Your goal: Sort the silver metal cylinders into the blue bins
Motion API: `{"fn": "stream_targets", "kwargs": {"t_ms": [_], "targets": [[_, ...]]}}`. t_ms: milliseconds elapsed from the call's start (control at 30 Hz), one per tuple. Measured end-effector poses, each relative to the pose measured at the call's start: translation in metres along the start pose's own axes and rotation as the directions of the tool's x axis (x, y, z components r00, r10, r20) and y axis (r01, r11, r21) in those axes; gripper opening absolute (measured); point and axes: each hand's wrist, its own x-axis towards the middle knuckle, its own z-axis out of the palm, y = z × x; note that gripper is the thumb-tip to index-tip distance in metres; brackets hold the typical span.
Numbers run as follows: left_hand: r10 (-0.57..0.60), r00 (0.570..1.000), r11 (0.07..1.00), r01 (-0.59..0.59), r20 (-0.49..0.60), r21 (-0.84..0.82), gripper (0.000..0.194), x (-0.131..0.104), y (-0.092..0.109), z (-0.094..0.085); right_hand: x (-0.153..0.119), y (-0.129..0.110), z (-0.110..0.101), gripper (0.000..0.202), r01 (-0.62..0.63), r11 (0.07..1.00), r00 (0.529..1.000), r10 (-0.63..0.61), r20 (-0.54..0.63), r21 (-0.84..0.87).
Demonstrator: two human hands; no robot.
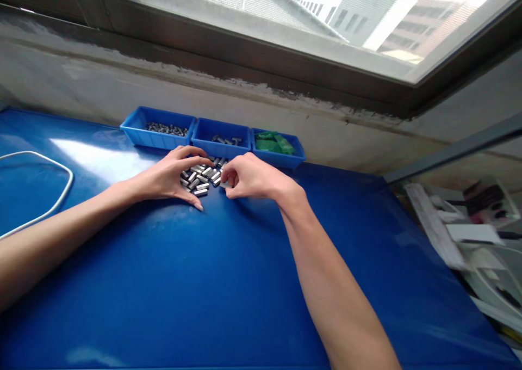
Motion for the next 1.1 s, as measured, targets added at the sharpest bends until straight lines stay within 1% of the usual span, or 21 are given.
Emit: {"fn": "stream_targets", "kwargs": {"t_ms": [100, 200, 300, 433, 500, 600, 733, 833, 900, 933, 967, 1033, 1067, 1100], "targets": [[-0.052, 0.998, 0.994, 0.056, -0.046, 0.098, 0.100, 0.002, 0.001, 0.001, -0.003, 0.002, -0.006, 0.023, 0.010, 0.992, 0.998, -0.002, -0.066, 0.127], [-0.107, 0.991, 0.978, 0.120, -0.084, 0.168, 0.103, 0.004, 0.004, 0.004, -0.003, 0.002, -0.007, 0.028, 0.016, 0.972, 0.993, 0.011, -0.115, 0.235], [-0.157, 0.981, 0.959, 0.178, -0.111, 0.219, 0.102, 0.006, 0.007, 0.006, -0.002, 0.002, -0.005, 0.029, 0.022, 0.956, 0.994, 0.011, -0.113, 0.293], [-0.195, 0.971, 0.937, 0.226, -0.135, 0.268, 0.097, 0.006, 0.010, 0.007, 0.000, 0.004, -0.002, 0.024, 0.016, 0.946, 0.995, 0.016, -0.096, 0.324], [-0.193, 0.971, 0.942, 0.224, -0.141, 0.250, 0.093, 0.005, 0.010, 0.009, 0.001, 0.005, -0.002, 0.021, 0.022, 0.946, 0.993, 0.015, -0.114, 0.322], [-0.161, 0.975, 0.964, 0.188, -0.152, 0.186, 0.087, 0.005, 0.008, 0.010, 0.002, 0.010, -0.001, 0.017, 0.043, 0.948, 0.989, 0.005, -0.151, 0.317], [-0.154, 0.976, 0.976, 0.174, -0.154, 0.131, 0.083, 0.005, 0.007, 0.010, 0.000, 0.016, -0.002, 0.021, 0.062, 0.910, 0.986, 0.009, -0.169, 0.409], [-0.166, 0.974, 0.979, 0.180, -0.152, 0.090, 0.082, 0.004, 0.005, 0.010, 0.000, 0.017, -0.002, 0.025, 0.032, 0.891, 0.980, 0.060, -0.188, 0.453], [-0.170, 0.974, 0.984, 0.176, -0.151, 0.027, 0.081, 0.004, 0.003, 0.010, 0.002, 0.017, 0.000, 0.027, 0.006, 0.896, 0.954, 0.128, -0.272, 0.445], [-0.170, 0.974, 0.985, 0.170, -0.151, -0.012, 0.080, 0.004, 0.002, 0.010, 0.004, 0.016, 0.002, 0.028, 0.004, 0.895, 0.926, 0.166, -0.340, 0.446], [-0.169, 0.973, 0.985, 0.163, -0.154, -0.050, 0.080, 0.004, 0.000, 0.011, 0.007, 0.016, 0.004, 0.030, 0.010, 0.889, 0.886, 0.204, -0.416, 0.458], [-0.173, 0.970, 0.982, 0.156, -0.170, -0.109, 0.080, 0.003, -0.003, 0.012, 0.014, 0.018, 0.010, 0.032, 0.051, 0.858, 0.789, 0.278, -0.548, 0.510], [-0.175, 0.968, 0.980, 0.154, -0.180, -0.125, 0.080, 0.003, -0.004, 0.012, 0.017, 0.020, 0.014, 0.034, 0.074, 0.836, 0.747, 0.315, -0.586, 0.543], [-0.177, 0.966, 0.979, 0.153, -0.190, -0.135, 0.080, 0.003, -0.005, 0.013, 0.020, 0.022, 0.017, 0.035, 0.090, 0.816, 0.716, 0.345, -0.607, 0.571]]}}
